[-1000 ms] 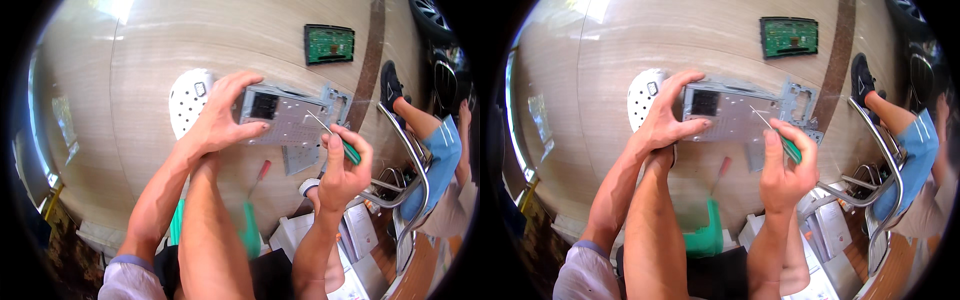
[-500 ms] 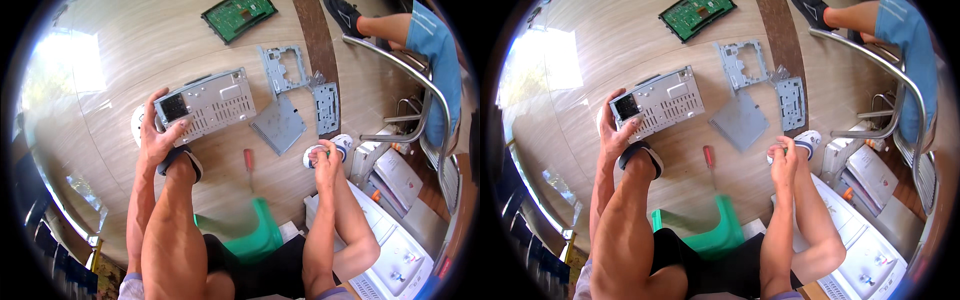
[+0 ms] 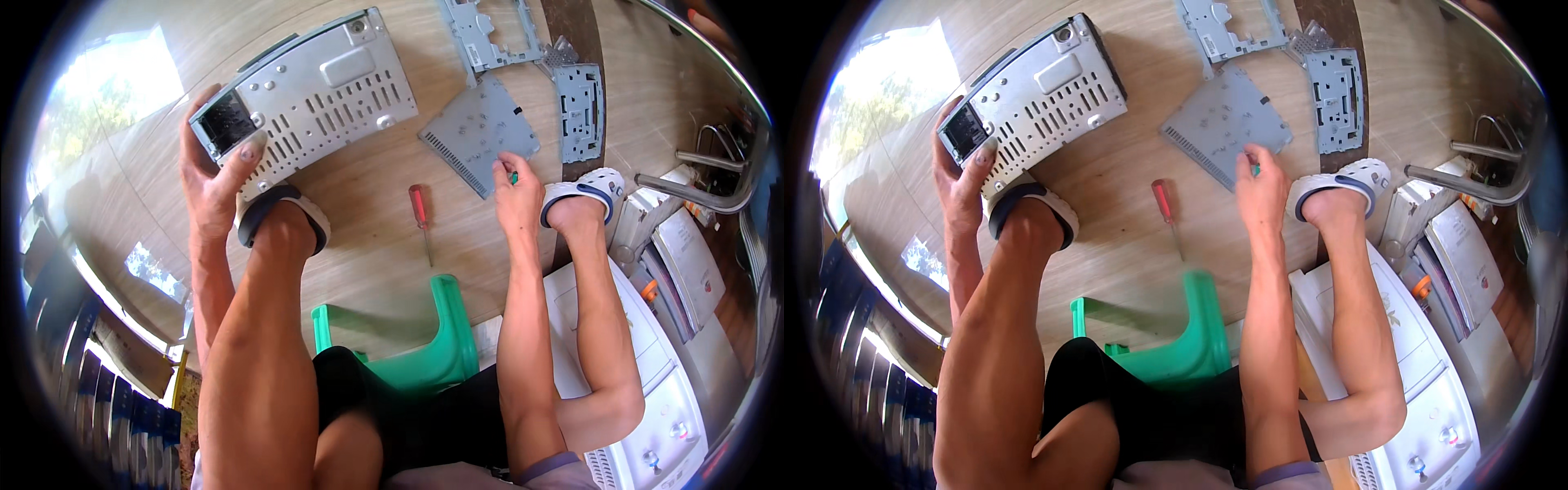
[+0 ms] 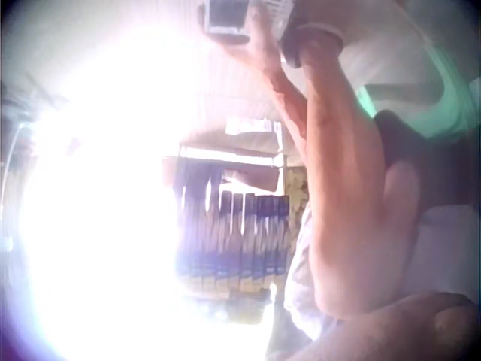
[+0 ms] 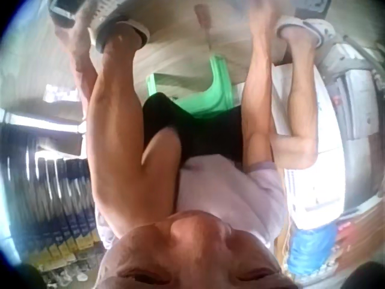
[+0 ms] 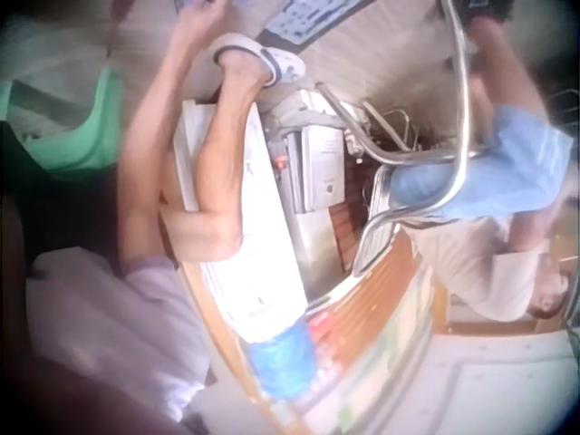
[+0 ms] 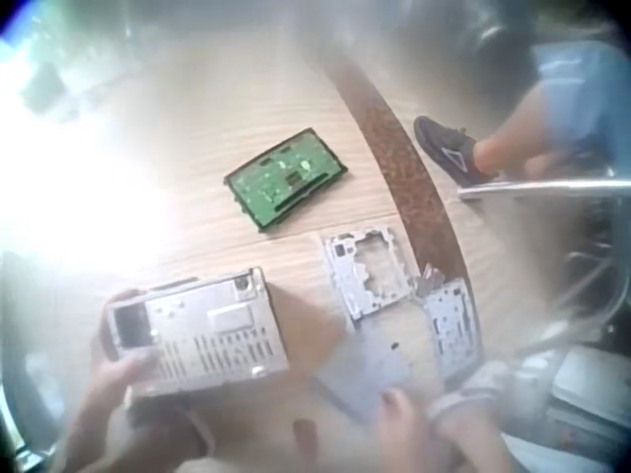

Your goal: The person assembles an electronic device by holding the metal casing, placing screws by hand, and tightening them into the frame using a screwdriver.

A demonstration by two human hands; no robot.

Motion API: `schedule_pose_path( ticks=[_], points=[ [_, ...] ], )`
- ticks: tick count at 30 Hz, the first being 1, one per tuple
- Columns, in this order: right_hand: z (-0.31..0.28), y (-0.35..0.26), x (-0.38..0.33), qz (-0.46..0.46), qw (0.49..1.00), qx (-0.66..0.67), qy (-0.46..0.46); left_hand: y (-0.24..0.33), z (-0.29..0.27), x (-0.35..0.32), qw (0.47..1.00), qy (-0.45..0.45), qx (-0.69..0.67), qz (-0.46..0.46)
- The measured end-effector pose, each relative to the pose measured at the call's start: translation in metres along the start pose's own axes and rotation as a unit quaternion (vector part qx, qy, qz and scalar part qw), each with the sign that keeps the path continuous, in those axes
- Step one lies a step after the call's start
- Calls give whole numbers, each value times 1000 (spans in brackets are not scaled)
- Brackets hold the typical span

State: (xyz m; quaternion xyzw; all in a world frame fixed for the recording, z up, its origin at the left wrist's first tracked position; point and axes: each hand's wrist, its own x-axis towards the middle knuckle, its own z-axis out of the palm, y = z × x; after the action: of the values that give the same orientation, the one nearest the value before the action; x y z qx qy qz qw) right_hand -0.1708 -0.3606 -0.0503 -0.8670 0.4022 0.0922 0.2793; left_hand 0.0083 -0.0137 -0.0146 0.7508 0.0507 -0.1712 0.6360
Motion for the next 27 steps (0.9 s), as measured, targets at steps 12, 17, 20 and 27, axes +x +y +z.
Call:
schedule_pose_path(
  ticks=[12,17,20,27],
  points=[
    [11,-8,1,-39,998,-36,16,5,2,0,999,-9,-32,13],
    [13,-9,4,-55,997,-45,24,3,4,0,999,2,-39,17],
    [13,-10,7,-78,995,-53,35,3,6,0,999,4,-37,18],
    [14,-18,13,-129,988,-78,28,4,5,0,999,10,-32,18]
  ],
)
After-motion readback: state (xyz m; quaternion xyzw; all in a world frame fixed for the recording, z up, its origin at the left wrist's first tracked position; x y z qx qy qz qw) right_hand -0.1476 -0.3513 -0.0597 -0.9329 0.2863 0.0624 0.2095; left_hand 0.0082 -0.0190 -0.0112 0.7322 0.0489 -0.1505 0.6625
